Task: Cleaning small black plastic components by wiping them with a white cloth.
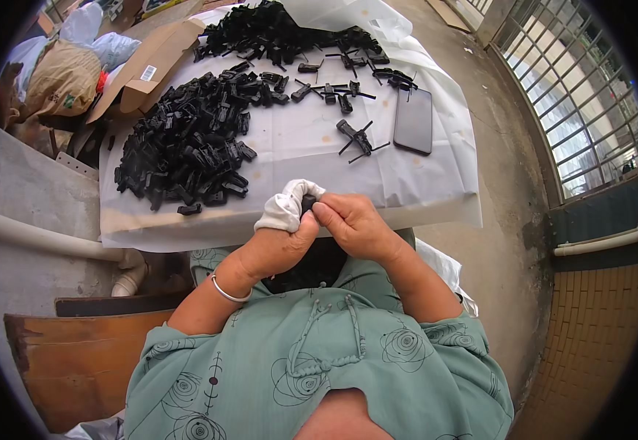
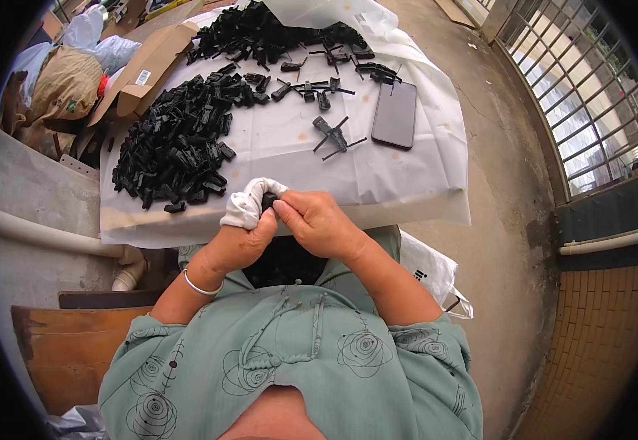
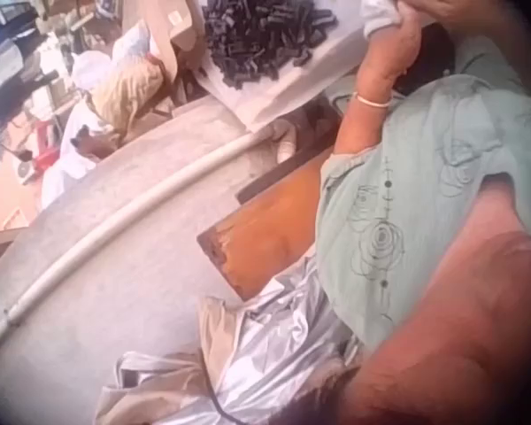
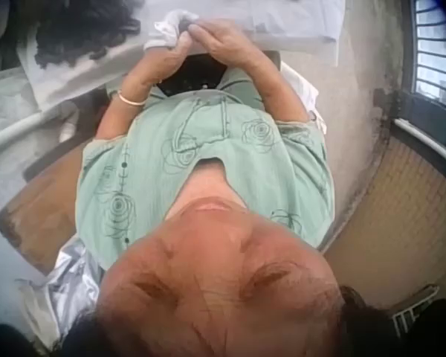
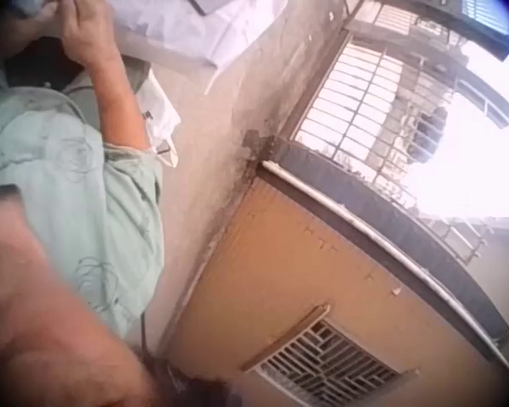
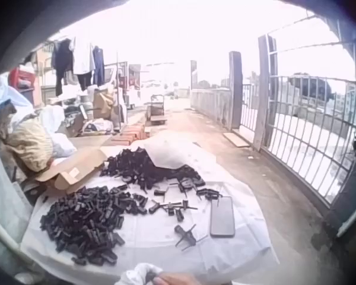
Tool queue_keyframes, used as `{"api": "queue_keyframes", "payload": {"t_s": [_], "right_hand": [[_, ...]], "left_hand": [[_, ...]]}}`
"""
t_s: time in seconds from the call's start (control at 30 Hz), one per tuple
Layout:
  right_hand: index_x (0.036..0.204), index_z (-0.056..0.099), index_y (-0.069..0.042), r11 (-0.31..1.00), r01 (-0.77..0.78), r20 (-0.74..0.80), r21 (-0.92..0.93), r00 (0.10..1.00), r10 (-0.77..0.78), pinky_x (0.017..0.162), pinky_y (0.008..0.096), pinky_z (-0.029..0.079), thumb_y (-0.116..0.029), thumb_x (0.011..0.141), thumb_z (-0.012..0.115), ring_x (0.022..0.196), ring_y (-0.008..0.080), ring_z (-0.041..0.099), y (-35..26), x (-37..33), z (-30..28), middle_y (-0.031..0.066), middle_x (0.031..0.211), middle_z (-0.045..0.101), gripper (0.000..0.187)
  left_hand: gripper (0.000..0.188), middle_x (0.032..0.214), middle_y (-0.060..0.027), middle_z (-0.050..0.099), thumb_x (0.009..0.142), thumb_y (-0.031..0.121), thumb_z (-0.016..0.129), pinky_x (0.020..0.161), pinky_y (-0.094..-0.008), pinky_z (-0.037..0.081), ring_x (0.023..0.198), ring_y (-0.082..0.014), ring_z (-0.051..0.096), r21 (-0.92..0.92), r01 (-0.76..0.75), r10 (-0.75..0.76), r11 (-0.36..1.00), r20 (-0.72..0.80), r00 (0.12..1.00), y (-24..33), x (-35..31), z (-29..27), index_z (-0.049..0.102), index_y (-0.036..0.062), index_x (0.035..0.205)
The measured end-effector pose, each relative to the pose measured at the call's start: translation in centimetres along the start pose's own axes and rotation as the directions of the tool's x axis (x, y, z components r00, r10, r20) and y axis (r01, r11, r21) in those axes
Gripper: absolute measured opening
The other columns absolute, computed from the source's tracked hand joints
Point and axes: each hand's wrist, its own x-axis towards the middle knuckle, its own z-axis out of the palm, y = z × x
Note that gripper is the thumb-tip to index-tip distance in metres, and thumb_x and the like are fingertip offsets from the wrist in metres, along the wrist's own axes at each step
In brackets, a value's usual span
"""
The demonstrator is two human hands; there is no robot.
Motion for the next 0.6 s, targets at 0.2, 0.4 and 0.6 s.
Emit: {"api": "queue_keyframes", "payload": {"t_s": [0.2, 0.4, 0.6], "right_hand": [[0.075, 0.051, 0.001, 1.0, 0.023, -0.018, -0.018, 1.0, -0.023, 0.052, 0.0323, 0.039, -0.013, 0.089, 0.051, 0.053, 0.0247, 0.042, 0.9, -0.2, 1.2, 0.0153, 0.062, 0.049, 0.019], [0.075, 0.052, 0.0, 0.979, 0.079, -0.13, -0.185, 0.986, -0.104, 0.052, 0.0326, 0.038, -0.008, 0.087, 0.054, 0.053, 0.0247, 0.044, 3.9, -1.1, -2.6, 0.0123, 0.062, 0.048, 0.015], [0.074, 0.053, 0.001, 0.922, 0.092, -0.349, -0.375, 0.908, -0.232, 0.05, 0.031, 0.037, -0.005, 0.082, 0.058, 0.052, 0.0233, 0.044, 5.6, -0.3, -6.1, 0.011, 0.061, 0.049, 0.011]], "left_hand": [[0.025, 0.088, -0.0156, 0.055, 0.08, 0.007, 0.049, 0.077, -0.0315, 0.045, 0.08, -0.026, 0.054, 0.165, -0.108, 0.116, 0.98, -0.04, 0.992, -0.4, -0.4, -0.3, 0.049, -0.0031, 0.103], [0.04, 0.099, -0.0182, 0.058, 0.076, 0.021, 0.065, 0.083, -0.0373, 0.045, 0.093, -0.0335, 0.056, 0.659, -0.363, 0.236, 0.659, 0.277, 0.931, 1.4, 2.4, -7.3, 0.056, 0.0015, 0.109], [0.044, 0.112, -0.0187, 0.056, 0.084, 0.031, 0.06, 0.091, -0.0343, 0.041, 0.104, -0.0307, 0.054, 0.644, -0.055, 0.196, 0.763, -0.15, 0.969, -1.0, 14.5, -15.9, 0.053, 0.0031, 0.117]]}}
